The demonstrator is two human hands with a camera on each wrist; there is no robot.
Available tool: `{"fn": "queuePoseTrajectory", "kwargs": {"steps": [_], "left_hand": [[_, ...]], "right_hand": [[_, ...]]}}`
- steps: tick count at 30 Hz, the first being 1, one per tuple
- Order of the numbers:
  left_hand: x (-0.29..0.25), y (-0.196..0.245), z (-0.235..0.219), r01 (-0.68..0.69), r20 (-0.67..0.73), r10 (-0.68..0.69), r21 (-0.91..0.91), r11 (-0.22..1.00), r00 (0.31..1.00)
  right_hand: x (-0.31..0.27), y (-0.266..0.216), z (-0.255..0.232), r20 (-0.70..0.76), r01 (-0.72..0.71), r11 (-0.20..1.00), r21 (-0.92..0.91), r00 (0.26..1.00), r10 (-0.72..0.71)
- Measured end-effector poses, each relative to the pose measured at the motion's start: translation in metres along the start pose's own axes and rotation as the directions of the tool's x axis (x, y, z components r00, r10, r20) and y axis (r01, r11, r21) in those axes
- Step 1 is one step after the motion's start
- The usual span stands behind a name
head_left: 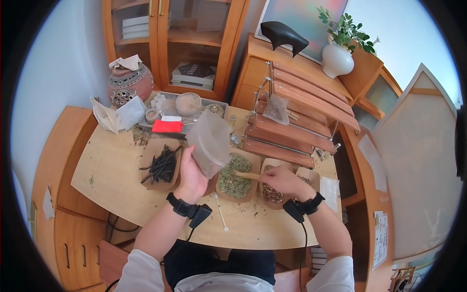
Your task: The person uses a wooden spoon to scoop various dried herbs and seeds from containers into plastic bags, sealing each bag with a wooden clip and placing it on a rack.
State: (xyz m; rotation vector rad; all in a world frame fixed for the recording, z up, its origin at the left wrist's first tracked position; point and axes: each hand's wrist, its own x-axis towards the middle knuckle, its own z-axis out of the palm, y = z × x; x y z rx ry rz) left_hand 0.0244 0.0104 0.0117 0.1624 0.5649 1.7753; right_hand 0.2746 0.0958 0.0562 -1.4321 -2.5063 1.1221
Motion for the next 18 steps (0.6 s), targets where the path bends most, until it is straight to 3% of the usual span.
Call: {"fn": "queuePoseTrajectory", "kwargs": {"steps": [4, 7, 10, 16, 18], "left_hand": [[0.000, 0.000, 0.000, -0.006, 0.003, 0.006, 0.008, 1.000, 1.000], [0.001, -0.001, -0.001, -0.006, 0.004, 0.006, 0.008, 1.000, 1.000], [0.000, 0.000, 0.000, -0.003, -0.001, 0.003, 0.011, 1.000, 1.000], [-0.003, -0.001, 0.003, 0.021, -0.021, -0.019, 0.059, 0.998, 1.000], [-0.003, -0.001, 0.002, 0.037, -0.016, -0.036, 0.066, 0.997, 0.999]], "right_hand": [[-0.003, -0.006, 0.009, 0.047, 0.027, 1.000, -0.001, 0.999, -0.027], [-0.011, 0.002, 0.028, -0.124, 0.082, 0.996, -0.031, 0.989, -0.086], [-0.019, -0.001, 0.033, -0.169, 0.062, 0.996, -0.071, 0.983, -0.074], [-0.017, 0.018, 0.027, -0.136, 0.087, 0.961, 0.263, 0.989, -0.052], [-0.027, 0.005, 0.012, -0.108, -0.013, 0.955, 0.297, 0.993, 0.048]]}}
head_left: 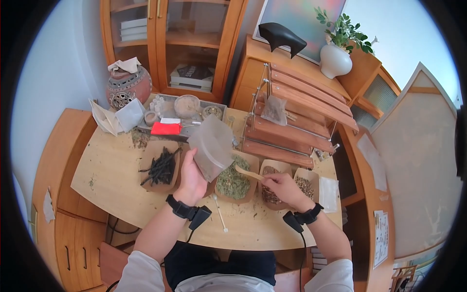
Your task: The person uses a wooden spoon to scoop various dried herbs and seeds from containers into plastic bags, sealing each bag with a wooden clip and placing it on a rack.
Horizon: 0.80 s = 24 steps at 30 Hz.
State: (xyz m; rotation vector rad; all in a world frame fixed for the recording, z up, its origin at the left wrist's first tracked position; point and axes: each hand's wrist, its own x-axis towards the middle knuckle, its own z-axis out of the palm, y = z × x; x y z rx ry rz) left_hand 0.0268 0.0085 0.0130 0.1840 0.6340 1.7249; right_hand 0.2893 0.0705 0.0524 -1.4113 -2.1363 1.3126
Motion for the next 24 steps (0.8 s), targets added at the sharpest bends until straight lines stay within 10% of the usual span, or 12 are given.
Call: {"fn": "queuePoseTrajectory", "kwargs": {"steps": [8, 17, 24], "left_hand": [[-0.002, -0.002, -0.001, 0.071, 0.016, -0.072, 0.068, 0.995, 0.997], [-0.001, -0.004, -0.001, 0.139, 0.055, -0.145, 0.102, 0.985, 0.988], [0.005, -0.007, -0.013, 0.037, 0.051, -0.037, -0.006, 0.999, 0.998]], "right_hand": [[-0.012, -0.059, -0.035, -0.079, 0.051, 0.976, 0.210, 0.996, -0.035], [-0.010, -0.087, -0.015, -0.089, 0.277, 0.961, -0.017, 0.957, -0.278], [-0.029, -0.064, -0.029, -0.154, 0.188, 0.982, -0.025, 0.970, -0.190]]}}
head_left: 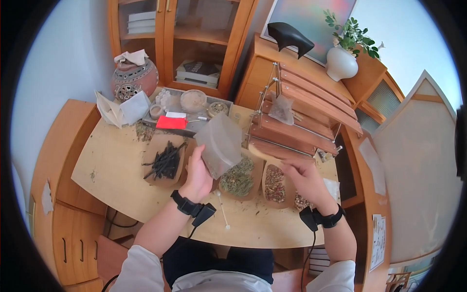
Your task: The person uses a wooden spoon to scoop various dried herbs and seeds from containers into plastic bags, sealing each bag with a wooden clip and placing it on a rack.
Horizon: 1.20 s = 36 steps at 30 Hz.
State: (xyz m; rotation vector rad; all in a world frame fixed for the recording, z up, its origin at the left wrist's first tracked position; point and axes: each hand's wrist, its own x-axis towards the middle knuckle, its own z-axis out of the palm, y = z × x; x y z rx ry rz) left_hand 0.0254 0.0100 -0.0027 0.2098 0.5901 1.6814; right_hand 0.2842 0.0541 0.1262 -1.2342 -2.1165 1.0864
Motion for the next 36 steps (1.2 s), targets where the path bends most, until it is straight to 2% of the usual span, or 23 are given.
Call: {"fn": "queuePoseTrajectory", "kwargs": {"steps": [4, 8, 9, 12, 15, 18, 19, 22, 23, 26, 29, 32, 36], "left_hand": [[-0.001, 0.001, 0.002, -0.054, -0.038, 0.053, -0.032, 0.998, 0.998], [-0.001, 0.002, 0.007, -0.063, -0.057, 0.061, -0.032, 0.997, 0.997], [-0.001, 0.002, 0.007, -0.064, -0.056, 0.062, -0.028, 0.998, 0.997], [-0.001, 0.003, 0.009, -0.067, -0.055, 0.065, -0.020, 0.998, 0.996], [-0.004, 0.005, 0.013, -0.057, -0.057, 0.056, -0.016, 0.998, 0.997], [-0.005, 0.006, 0.014, -0.045, -0.055, 0.044, -0.026, 0.999, 0.998], [-0.005, 0.006, 0.014, -0.042, -0.053, 0.040, -0.030, 0.999, 0.998], [-0.004, 0.006, 0.012, -0.040, -0.056, 0.038, -0.031, 0.999, 0.998], [-0.004, 0.006, 0.011, -0.038, -0.057, 0.036, -0.028, 0.999, 0.998], [-0.004, 0.004, 0.012, -0.047, -0.059, 0.046, -0.021, 0.999, 0.997], [0.001, 0.002, 0.004, -0.050, -0.027, 0.049, -0.046, 0.998, 0.998], [-0.003, 0.004, 0.011, -0.052, -0.056, 0.051, -0.020, 0.998, 0.997], [-0.004, 0.005, 0.011, -0.062, -0.045, 0.062, -0.003, 0.998, 0.997]], "right_hand": [[-0.012, 0.008, 0.024, 0.137, 0.106, 0.904, -0.415, 0.989, -0.053], [-0.014, 0.014, 0.060, 0.178, 0.400, 0.783, -0.476, 0.916, -0.360], [-0.015, 0.014, 0.066, 0.181, 0.419, 0.736, -0.532, 0.905, -0.385], [-0.012, 0.023, 0.070, 0.188, 0.372, 0.658, -0.655, 0.923, -0.335], [-0.006, 0.033, 0.059, 0.126, 0.272, 0.635, -0.723, 0.956, -0.266], [-0.009, 0.034, 0.043, 0.015, 0.229, 0.725, -0.649, 0.957, -0.289], [-0.012, 0.026, 0.034, 0.013, 0.162, 0.788, -0.594, 0.981, -0.191], [-0.013, 0.027, 0.016, -0.063, -0.030, 0.835, -0.550, 0.998, -0.006], [-0.011, 0.022, 0.012, -0.041, -0.079, 0.817, -0.571, 0.997, 0.068], [-0.003, 0.034, 0.013, 0.024, -0.111, 0.818, -0.564, 0.988, 0.150], [0.005, 0.036, 0.024, 0.105, -0.151, 0.879, -0.451, 0.970, 0.221], [0.006, 0.034, 0.041, 0.085, -0.090, 0.882, -0.462, 0.986, 0.146], [0.001, 0.050, 0.060, 0.040, 0.087, 0.834, -0.545, 0.996, -0.078]]}}
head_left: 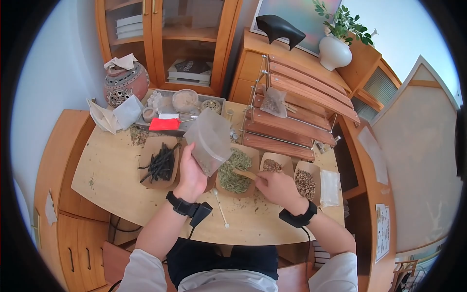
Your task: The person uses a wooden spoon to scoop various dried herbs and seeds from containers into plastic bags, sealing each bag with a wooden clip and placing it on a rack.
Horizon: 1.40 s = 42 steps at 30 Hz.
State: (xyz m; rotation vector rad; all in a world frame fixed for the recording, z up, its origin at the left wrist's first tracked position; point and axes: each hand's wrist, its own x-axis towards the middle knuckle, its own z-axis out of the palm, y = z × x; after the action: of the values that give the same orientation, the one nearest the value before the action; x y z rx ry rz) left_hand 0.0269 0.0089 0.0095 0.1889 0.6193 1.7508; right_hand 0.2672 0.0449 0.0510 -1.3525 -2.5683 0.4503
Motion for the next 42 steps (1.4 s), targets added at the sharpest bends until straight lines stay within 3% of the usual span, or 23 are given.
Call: {"fn": "queuePoseTrajectory", "kwargs": {"steps": [5, 11, 14, 17, 21, 24, 30, 38, 42], "left_hand": [[-0.002, 0.000, 0.002, -0.016, -0.007, 0.016, 0.013, 1.000, 1.000], [0.002, -0.001, -0.002, -0.001, 0.008, 0.001, -0.001, 1.000, 1.000], [0.001, -0.001, 0.000, 0.002, 0.000, -0.002, -0.001, 1.000, 1.000], [-0.001, -0.001, 0.002, -0.016, -0.016, 0.017, 0.019, 1.000, 1.000], [-0.002, 0.000, 0.007, -0.003, -0.017, 0.003, -0.003, 1.000, 1.000], [0.000, -0.001, 0.004, 0.009, 0.006, -0.009, -0.002, 1.000, 1.000], [0.001, -0.001, 0.000, 0.021, 0.012, -0.021, 0.001, 1.000, 1.000], [0.001, 0.000, -0.001, 0.018, -0.005, -0.018, 0.013, 1.000, 1.000], [0.000, -0.001, 0.000, 0.015, 0.017, -0.015, 0.019, 1.000, 1.000]], "right_hand": [[-0.003, 0.015, 0.024, -0.116, 0.133, 0.984, -0.119, 0.982, -0.147], [-0.007, 0.012, 0.013, -0.212, 0.146, 0.989, -0.037, 0.966, -0.150], [-0.007, 0.011, 0.002, -0.160, 0.132, 0.989, -0.063, 0.977, -0.141], [-0.005, -0.012, -0.011, -0.200, 0.208, 0.976, -0.065, 0.955, -0.217], [0.003, -0.026, 0.009, -0.177, 0.307, 0.941, -0.142, 0.927, -0.330], [0.005, -0.028, 0.017, -0.137, 0.293, 0.925, -0.243, 0.934, -0.331], [0.000, -0.015, -0.005, -0.068, 0.129, 0.949, -0.287, 0.986, -0.154], [0.001, 0.021, -0.042, -0.024, -0.151, 0.989, -0.001, 0.988, 0.151], [0.009, 0.020, -0.042, 0.169, -0.194, 0.979, 0.063, 0.969, 0.181]]}}
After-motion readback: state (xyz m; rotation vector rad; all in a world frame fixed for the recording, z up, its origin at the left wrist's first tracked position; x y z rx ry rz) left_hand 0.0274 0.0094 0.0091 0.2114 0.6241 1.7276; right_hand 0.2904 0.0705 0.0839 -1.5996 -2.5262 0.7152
